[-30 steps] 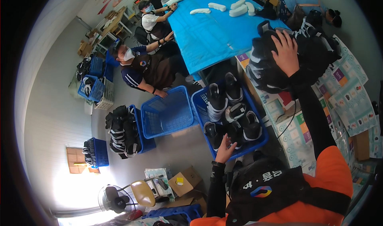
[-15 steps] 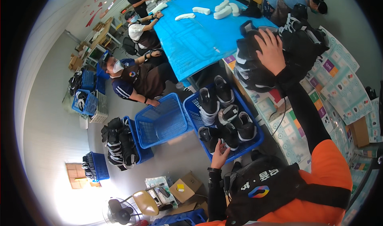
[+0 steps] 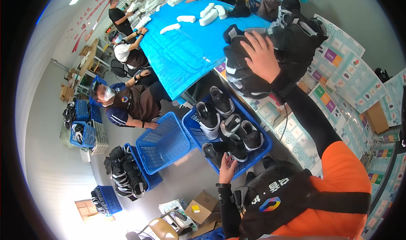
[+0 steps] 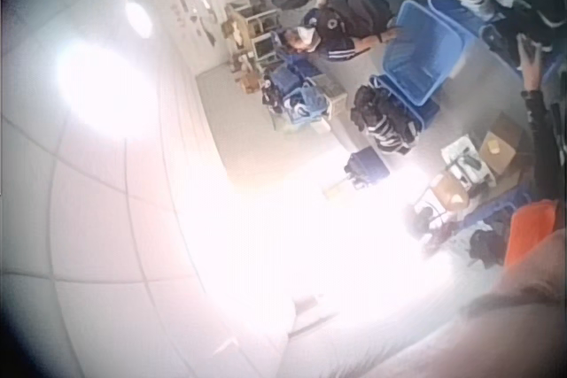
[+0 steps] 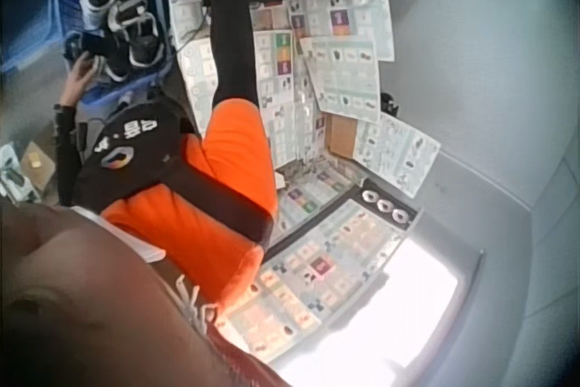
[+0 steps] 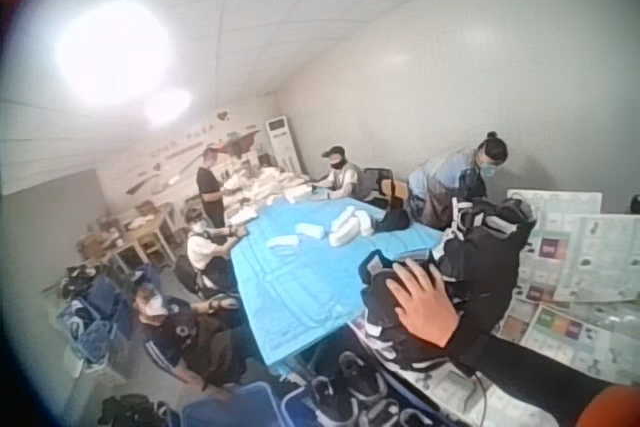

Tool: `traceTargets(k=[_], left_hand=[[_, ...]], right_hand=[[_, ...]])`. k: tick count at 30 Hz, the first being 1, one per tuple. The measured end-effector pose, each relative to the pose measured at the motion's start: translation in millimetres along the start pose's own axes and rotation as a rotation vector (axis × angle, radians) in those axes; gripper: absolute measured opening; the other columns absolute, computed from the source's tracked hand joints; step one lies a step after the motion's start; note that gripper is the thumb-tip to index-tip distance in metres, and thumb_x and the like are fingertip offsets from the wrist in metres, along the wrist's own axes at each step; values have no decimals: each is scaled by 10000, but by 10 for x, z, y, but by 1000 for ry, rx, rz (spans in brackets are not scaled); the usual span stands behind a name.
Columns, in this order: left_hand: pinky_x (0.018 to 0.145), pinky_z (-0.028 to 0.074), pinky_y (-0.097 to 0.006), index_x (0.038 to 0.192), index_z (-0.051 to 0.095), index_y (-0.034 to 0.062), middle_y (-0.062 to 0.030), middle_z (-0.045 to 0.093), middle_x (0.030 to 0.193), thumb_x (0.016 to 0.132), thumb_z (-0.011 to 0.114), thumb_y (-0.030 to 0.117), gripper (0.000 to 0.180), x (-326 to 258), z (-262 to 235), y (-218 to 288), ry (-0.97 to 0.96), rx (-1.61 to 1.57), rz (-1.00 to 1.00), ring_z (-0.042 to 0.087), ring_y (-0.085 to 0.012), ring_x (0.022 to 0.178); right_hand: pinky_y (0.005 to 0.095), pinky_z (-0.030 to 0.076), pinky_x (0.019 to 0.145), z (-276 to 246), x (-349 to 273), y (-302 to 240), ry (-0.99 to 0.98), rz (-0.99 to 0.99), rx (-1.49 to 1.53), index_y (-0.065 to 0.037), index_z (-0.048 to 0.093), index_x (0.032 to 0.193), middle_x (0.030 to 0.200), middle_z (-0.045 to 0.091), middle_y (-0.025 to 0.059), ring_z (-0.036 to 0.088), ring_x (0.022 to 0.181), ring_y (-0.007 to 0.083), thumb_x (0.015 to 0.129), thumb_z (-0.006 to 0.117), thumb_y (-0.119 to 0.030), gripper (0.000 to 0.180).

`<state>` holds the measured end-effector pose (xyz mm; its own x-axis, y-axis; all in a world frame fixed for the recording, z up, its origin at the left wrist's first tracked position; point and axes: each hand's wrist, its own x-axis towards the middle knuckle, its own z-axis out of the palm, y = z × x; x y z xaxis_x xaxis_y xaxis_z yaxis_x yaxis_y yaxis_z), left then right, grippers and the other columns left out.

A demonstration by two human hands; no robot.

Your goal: The person transports a blue bin of shoes across the room, places black shoe components onto a workspace, and uses a handheld air tool to blow air onto the interior of a black shoe.

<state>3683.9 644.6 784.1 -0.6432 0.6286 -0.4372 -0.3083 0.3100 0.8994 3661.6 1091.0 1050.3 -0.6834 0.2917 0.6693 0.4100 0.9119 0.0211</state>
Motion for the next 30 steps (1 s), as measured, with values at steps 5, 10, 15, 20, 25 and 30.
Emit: traceTargets(k=[5,10,15,20,25,30], left_hand=[[1006,513,-377,1587,251,28,-271,508,1452,944,742,193,826,137,77,18,-3,-8,84,621,-278,1212],[995,521,-377,1568,288,14,-271,531,1432,929,767,228,826,0,82,-198,-40,68,-53,627,-294,1204],[939,533,-331,1545,356,13,-197,615,1344,952,743,238,742,-88,0,-464,-76,222,-84,644,-206,1107],[787,515,-280,1552,343,8,-118,672,1258,952,736,307,777,22,89,-452,-153,157,-155,636,-146,975],[725,510,-290,1552,331,6,-109,679,1248,934,747,351,822,600,589,-56,-301,137,-132,642,-169,945],[1000,487,-398,1511,310,-36,-232,623,1275,744,898,270,1014,1546,1397,439,-279,249,250,611,-313,1181]], right_hand=[[575,272,1162,8,73,38,19,-12,1,-129,563,1398,1556,406,71,305,1479,297,846,737,-235,589],[581,265,1166,-182,-4,-46,-37,6,12,-115,558,1402,1566,398,73,294,1488,299,848,741,-235,596],[597,246,1172,-447,-7,-164,-58,26,31,-118,546,1401,1564,386,95,277,1493,319,844,752,-212,602],[608,230,1174,-609,48,-144,2,16,56,-107,527,1406,1548,398,113,294,1480,339,801,771,-259,670],[593,245,1167,-576,172,69,13,51,51,-73,495,1423,1502,436,129,313,1467,349,769,793,-313,758],[535,281,1132,-322,255,392,27,-87,100,-57,539,1362,1388,493,126,378,1400,354,757,815,-374,736]])
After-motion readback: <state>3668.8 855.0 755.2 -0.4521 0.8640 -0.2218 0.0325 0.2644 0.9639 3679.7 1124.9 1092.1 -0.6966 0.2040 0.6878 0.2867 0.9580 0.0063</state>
